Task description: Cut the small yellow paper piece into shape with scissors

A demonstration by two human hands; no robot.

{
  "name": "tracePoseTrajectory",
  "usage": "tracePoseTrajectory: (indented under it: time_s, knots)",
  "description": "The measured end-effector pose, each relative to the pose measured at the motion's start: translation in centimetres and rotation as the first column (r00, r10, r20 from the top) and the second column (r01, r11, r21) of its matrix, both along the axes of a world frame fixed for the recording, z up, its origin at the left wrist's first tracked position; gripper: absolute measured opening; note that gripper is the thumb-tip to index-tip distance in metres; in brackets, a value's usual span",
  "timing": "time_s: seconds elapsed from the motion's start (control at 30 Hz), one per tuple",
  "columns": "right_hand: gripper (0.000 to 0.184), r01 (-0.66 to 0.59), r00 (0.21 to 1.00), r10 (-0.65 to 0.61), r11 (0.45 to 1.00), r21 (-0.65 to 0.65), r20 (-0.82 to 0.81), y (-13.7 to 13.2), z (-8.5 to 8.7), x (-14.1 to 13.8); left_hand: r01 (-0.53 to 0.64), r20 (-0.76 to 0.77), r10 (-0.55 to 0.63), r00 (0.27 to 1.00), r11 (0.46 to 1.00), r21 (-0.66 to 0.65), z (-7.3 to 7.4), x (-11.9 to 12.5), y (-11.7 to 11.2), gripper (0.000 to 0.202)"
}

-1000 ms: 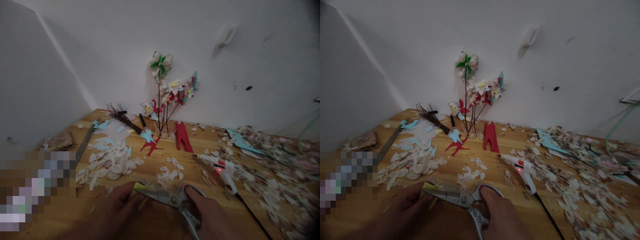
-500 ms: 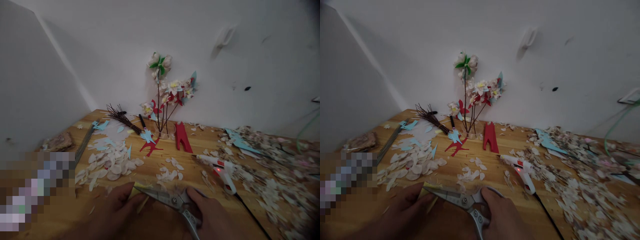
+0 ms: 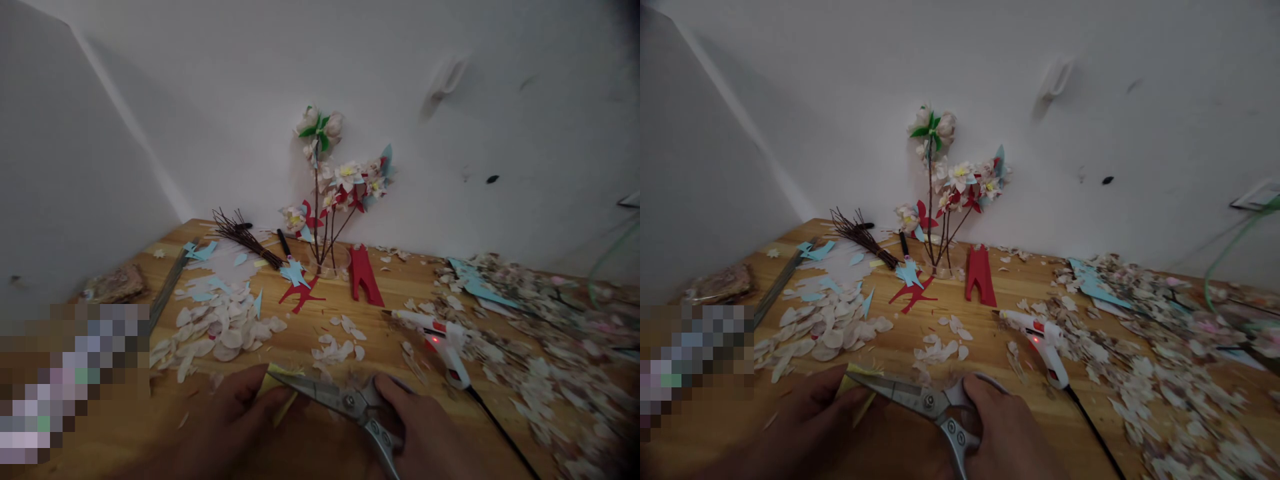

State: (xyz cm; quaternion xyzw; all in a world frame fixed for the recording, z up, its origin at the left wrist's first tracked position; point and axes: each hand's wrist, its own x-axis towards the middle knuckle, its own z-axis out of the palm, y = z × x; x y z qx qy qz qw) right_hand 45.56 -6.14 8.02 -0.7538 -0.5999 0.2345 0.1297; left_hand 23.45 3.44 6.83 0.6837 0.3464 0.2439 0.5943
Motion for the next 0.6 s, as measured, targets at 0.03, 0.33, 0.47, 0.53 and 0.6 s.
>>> tracePoseTrajectory:
  time_s: [0.03, 0.33, 0.47, 0.53, 0.6]
  knots:
    - [0.021, -0.004, 1.000, 0.004, 1.000, -0.006, 0.010, 0.0, 0.0, 0.0, -0.002, -0.003, 0.002, 1.000, 1.000, 0.001, -0.2, -0.1, 0.0, 0.028]
    - [0.023, -0.005, 0.999, 0.006, 1.000, 0.006, -0.032, -0.1, 0.0, 0.0, -0.022, -0.004, 0.023, 1.000, 0.993, 0.119, -1.2, -0.7, 0.4, 0.024]
    - [0.016, 0.000, 0.999, -0.001, 1.000, -0.017, -0.046, 0.0, -0.1, -0.3, -0.015, -0.008, 0.016, 1.000, 0.990, 0.143, -1.1, -0.5, 0.1, 0.024]
    - [0.016, -0.022, 0.997, 0.021, 1.000, -0.010, -0.069, -0.1, -0.1, -0.4, -0.023, 0.006, 0.022, 1.000, 0.990, 0.138, -1.1, -0.5, 0.0, 0.024]
    - [0.019, -0.028, 0.997, 0.029, 1.000, 0.008, -0.069, -0.1, -0.1, -0.5, -0.035, 0.011, 0.034, 0.999, 0.991, 0.128, -1.0, -0.5, -0.1, 0.023]
